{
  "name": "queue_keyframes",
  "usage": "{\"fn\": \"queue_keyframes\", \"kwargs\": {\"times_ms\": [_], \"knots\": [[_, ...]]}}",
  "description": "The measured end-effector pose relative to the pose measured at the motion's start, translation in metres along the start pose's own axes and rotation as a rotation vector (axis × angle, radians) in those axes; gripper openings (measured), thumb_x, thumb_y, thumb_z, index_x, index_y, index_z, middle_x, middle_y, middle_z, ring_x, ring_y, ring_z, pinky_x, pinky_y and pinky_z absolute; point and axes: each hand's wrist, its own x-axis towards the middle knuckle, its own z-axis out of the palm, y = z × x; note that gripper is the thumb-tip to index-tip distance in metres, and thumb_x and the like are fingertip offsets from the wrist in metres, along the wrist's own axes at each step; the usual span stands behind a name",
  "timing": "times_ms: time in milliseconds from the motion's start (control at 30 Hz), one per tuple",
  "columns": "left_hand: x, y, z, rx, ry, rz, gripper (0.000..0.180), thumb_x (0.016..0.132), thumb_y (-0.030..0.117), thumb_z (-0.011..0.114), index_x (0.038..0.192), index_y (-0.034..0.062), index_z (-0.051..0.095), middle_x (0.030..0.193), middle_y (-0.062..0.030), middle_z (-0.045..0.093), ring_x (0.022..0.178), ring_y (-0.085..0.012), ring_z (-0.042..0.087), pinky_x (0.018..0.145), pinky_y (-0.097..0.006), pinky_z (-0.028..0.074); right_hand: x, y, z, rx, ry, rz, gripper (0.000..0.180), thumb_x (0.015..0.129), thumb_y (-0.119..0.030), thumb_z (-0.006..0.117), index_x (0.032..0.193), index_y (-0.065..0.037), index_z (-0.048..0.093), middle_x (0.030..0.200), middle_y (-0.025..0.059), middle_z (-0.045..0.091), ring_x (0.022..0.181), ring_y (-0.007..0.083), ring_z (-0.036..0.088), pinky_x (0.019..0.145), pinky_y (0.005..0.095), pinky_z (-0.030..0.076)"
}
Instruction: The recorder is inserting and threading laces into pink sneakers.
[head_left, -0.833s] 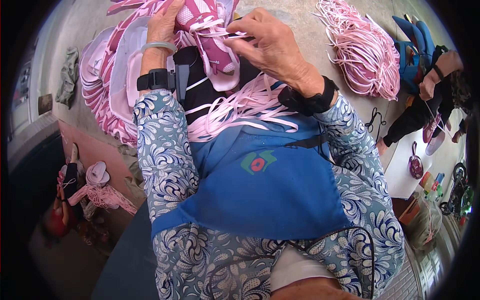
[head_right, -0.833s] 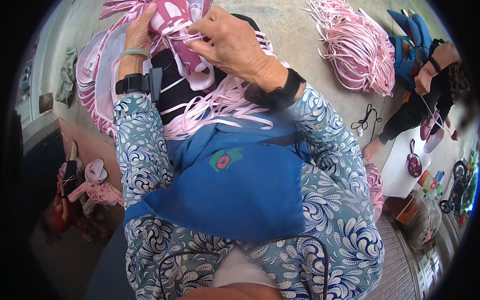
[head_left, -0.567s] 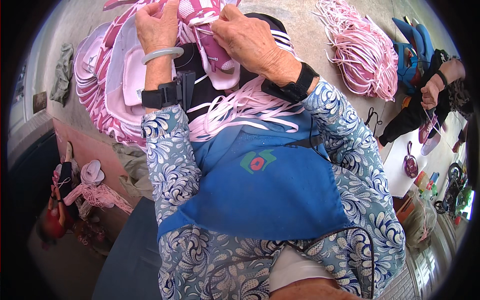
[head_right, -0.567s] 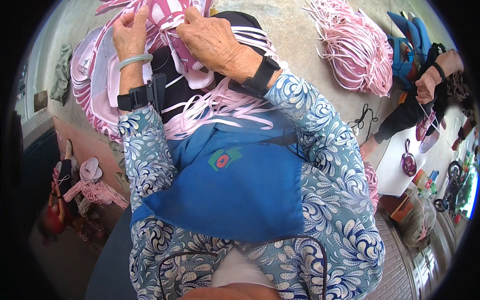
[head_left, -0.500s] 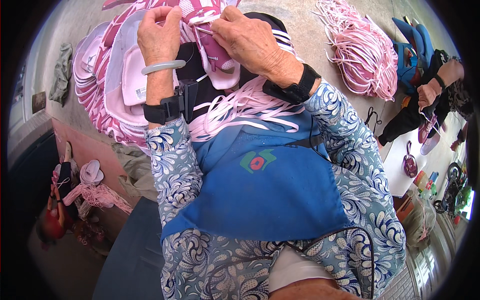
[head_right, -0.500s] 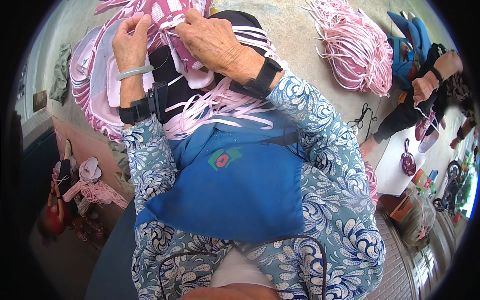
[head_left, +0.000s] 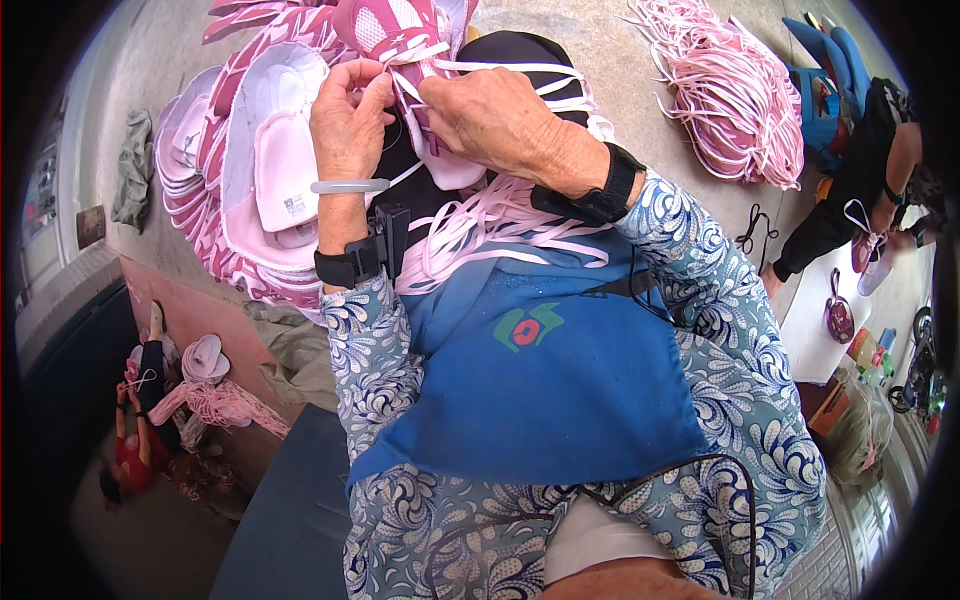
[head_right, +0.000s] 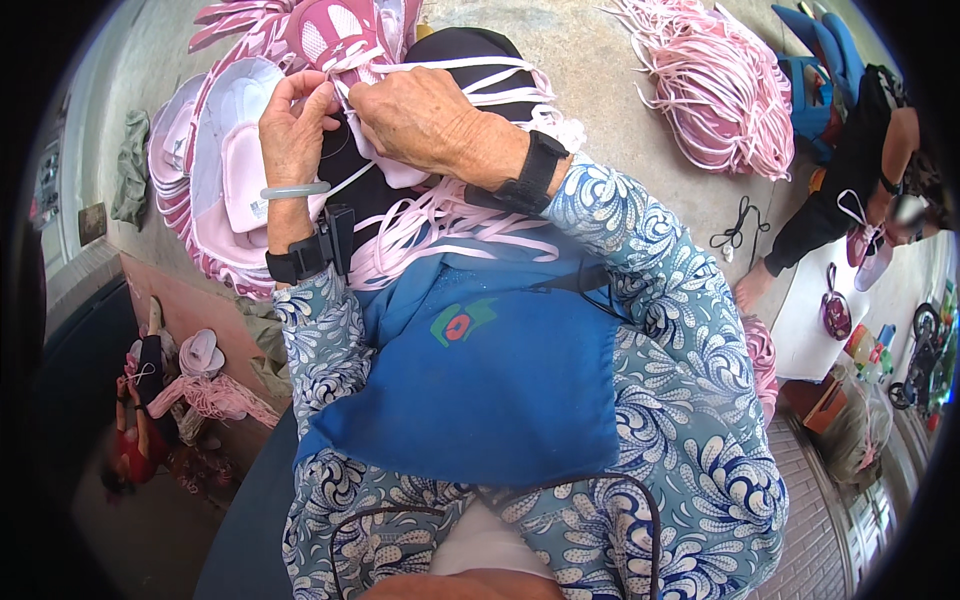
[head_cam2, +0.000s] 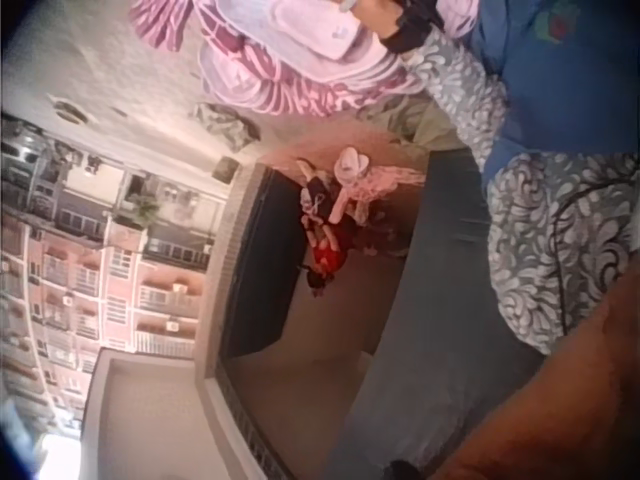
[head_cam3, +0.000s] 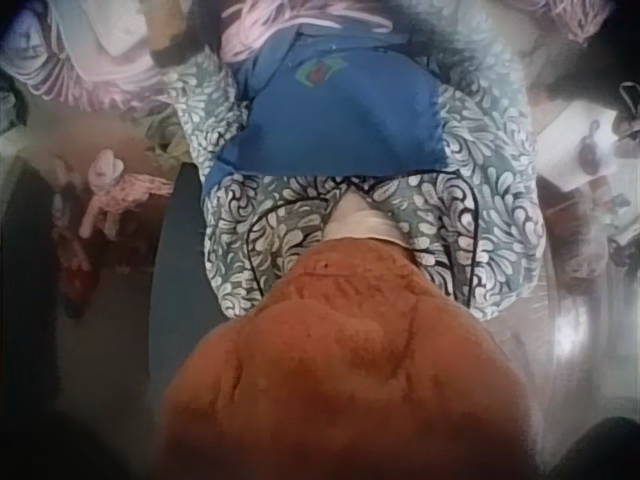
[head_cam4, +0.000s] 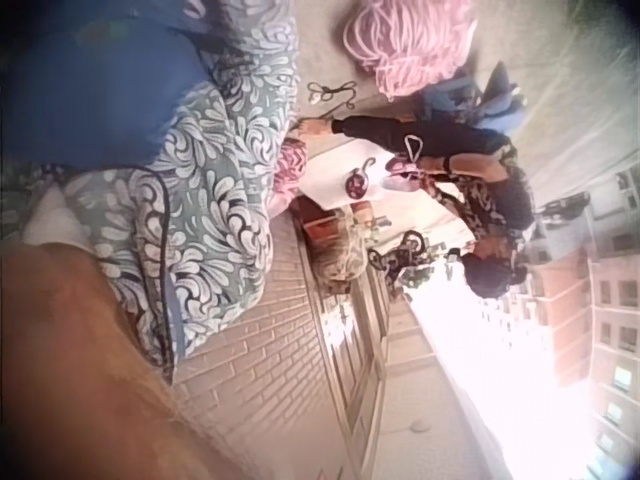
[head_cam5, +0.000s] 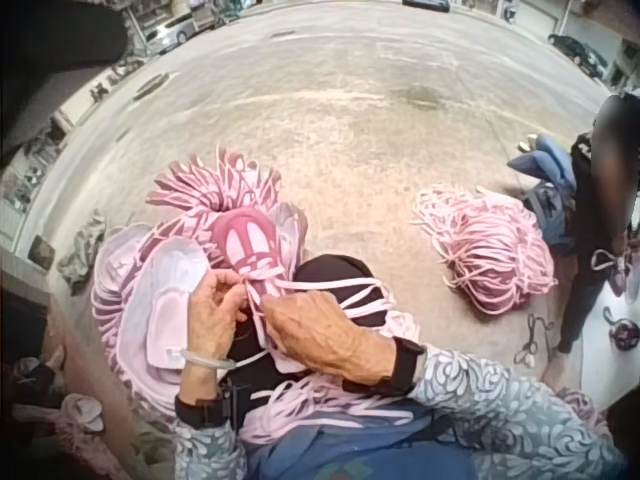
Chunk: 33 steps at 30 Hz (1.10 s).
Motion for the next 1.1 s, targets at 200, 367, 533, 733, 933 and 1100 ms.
{"fn": "queue_keyframes", "kwargs": {"times_ms": [200, 367, 533, 733, 933, 1100], "knots": [[-0.002, -0.006, -0.005, -0.067, -0.124, -0.076, 0.009, 0.09, 0.011, 0.051, 0.093, 0.002, 0.052, 0.075, -0.0028, 0.056, 0.062, -0.0072, 0.053, 0.052, -0.019, 0.046, -0.004, 0.001, 0.0, 0.019, -0.063, 0.004, 0.015, 0.081, -0.018, 0.055, 0.084, -0.003, 0.052, 0.061, 0.0165, 0.057, 0.058, 0.035, 0.059, 0.052, 0.044, 0.047], [-0.007, 0.009, 0.007, -0.137, -0.05, -0.044, 0.013, 0.086, 0.011, 0.057, 0.095, 0.0028, 0.051, 0.074, -0.0032, 0.055, 0.059, -0.0071, 0.052, 0.05, -0.02, 0.044, -0.003, 0.004, -0.002, 0.039, -0.036, 0.036, 0.016, 0.075, -0.015, 0.057, 0.081, -0.001, 0.06, 0.065, 0.018, 0.062, 0.063, 0.0329, 0.063, 0.056, 0.0413, 0.05], [-0.001, -0.007, 0.008, 0.057, 0.071, 0.106, 0.015, 0.086, 0.015, 0.062, 0.094, 0.0042, 0.053, 0.072, -0.0003, 0.055, 0.061, -0.0044, 0.053, 0.045, -0.016, 0.042, 0.001, 0.001, 0.003, 0.032, -0.014, 0.011, 0.015, 0.075, -0.015, 0.057, 0.081, -0.001, 0.06, 0.064, 0.0179, 0.061, 0.062, 0.0324, 0.063, 0.056, 0.0411, 0.05], [0.0, -0.004, -0.002, -0.283, -0.175, -0.086, 0.01, 0.089, 0.014, 0.055, 0.092, 0.0047, 0.053, 0.069, 0.0, 0.054, 0.056, -0.0064, 0.05, 0.054, -0.017, 0.044, -0.005, 0.012, -0.001, 0.027, 0.031, -0.009, 0.013, 0.076, -0.014, 0.057, 0.08, -0.001, 0.059, 0.063, 0.0175, 0.06, 0.061, 0.0338, 0.062, 0.054, 0.0418, 0.049], [0.005, -0.006, 0.003, 0.13, -0.108, -0.098, 0.01, 0.092, 0.011, 0.047, 0.094, 0.0017, 0.049, 0.073, -0.0029, 0.054, 0.06, -0.0086, 0.054, 0.052, -0.021, 0.047, -0.004, 0.017, -0.043, 0.158, -0.105, -0.065, 0.013, 0.078, -0.012, 0.055, 0.077, 0.001, 0.06, 0.064, 0.0187, 0.059, 0.065, 0.0336, 0.062, 0.062, 0.0411, 0.049], [0.014, -0.008, 0.014, 0.127, 0.187, 0.171, 0.021, 0.087, 0.009, 0.051, 0.104, -0.003, 0.047, 0.092, -0.0105, 0.056, 0.072, -0.0145, 0.06, 0.06, -0.024, 0.051, -0.025, 0.03, -0.067, 0.226, -0.267, 0.075, 0.017, 0.083, -0.013, 0.051, 0.083, 0.0, 0.062, 0.075, 0.0182, 0.061, 0.067, 0.0338, 0.06, 0.064, 0.0386, 0.048]]}}
